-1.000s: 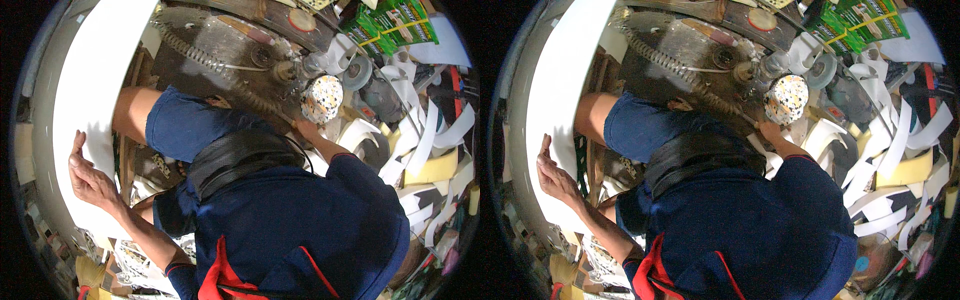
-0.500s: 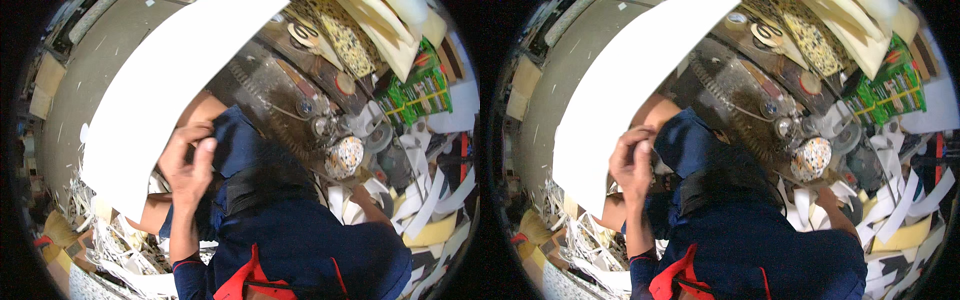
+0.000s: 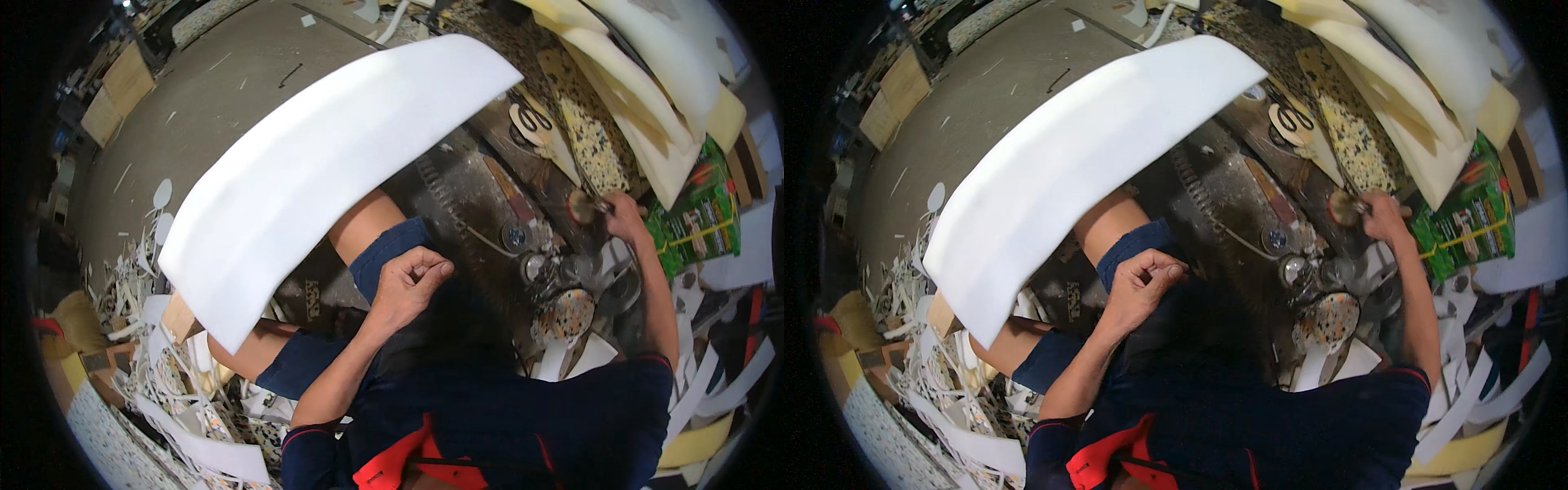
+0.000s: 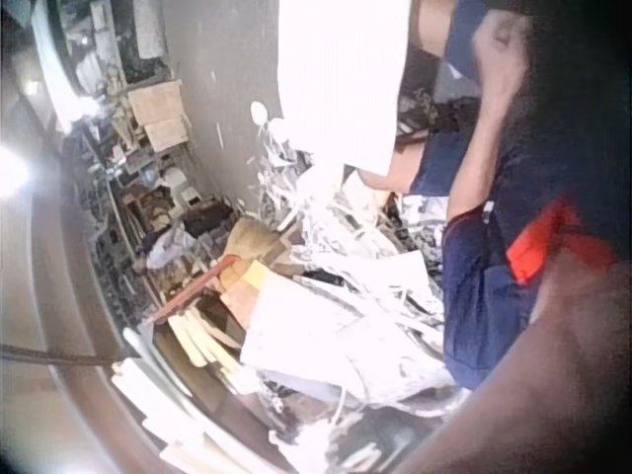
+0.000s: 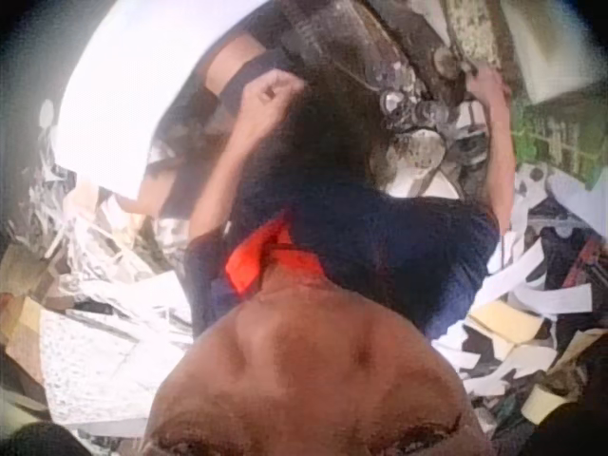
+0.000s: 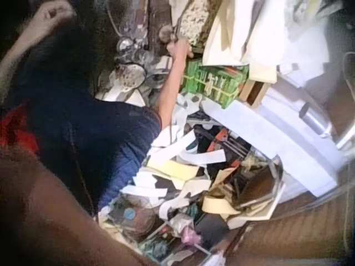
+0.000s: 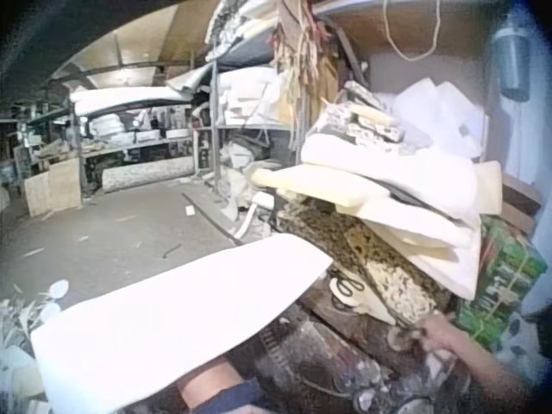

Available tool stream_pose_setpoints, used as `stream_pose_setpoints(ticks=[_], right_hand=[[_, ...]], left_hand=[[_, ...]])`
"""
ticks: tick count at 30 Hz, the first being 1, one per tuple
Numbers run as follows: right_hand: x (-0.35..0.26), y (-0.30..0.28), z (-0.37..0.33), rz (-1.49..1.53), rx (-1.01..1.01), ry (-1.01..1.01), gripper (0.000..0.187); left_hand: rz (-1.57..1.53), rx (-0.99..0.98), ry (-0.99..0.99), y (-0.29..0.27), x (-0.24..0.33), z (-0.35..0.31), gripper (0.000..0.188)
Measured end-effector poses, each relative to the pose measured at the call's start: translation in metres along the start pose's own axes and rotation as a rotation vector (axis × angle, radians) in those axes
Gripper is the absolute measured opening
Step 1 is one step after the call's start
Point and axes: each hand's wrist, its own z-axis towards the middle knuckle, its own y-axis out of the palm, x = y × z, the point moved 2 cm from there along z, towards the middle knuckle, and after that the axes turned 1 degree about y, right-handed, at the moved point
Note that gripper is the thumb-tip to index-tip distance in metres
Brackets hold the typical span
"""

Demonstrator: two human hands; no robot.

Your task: The person sits on the floor and assembles a curved white foam piece onto a wooden frame. They apply adhesive with a spray gun, press the foam into place, trim excess material with scissors, and smooth the edges by hand.

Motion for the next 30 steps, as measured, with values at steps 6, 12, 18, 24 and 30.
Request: stream_pose_setpoints(ticks=[6, 12, 18, 24, 30], right_hand=[[-0.082, 0.003, 0.187, 0.124, -0.004, -0.336, 0.035], [-0.136, 0.012, 0.307, -0.201, 0.146, -0.501, 0.042], [-0.152, 0.003, 0.323, 0.574, -0.145, -0.3, 0.074], [-0.152, 0.01, 0.327, 0.663, -0.052, -0.275, 0.076], [-0.139, 0.04, 0.344, 0.599, 0.064, -0.369, 0.075]], left_hand=[[-0.31, 0.087, -0.213, 0.008, -0.013, 0.03, 0.026], [-0.54, 0.238, -0.245, 0.018, -0.017, 0.098, 0.05], [-0.665, 0.365, -0.12, 0.02, -0.008, 0.151, 0.055], [-0.672, 0.468, -0.033, 0.022, -0.003, 0.166, 0.044], [-0.635, 0.481, -0.038, 0.024, -0.007, 0.165, 0.039]])
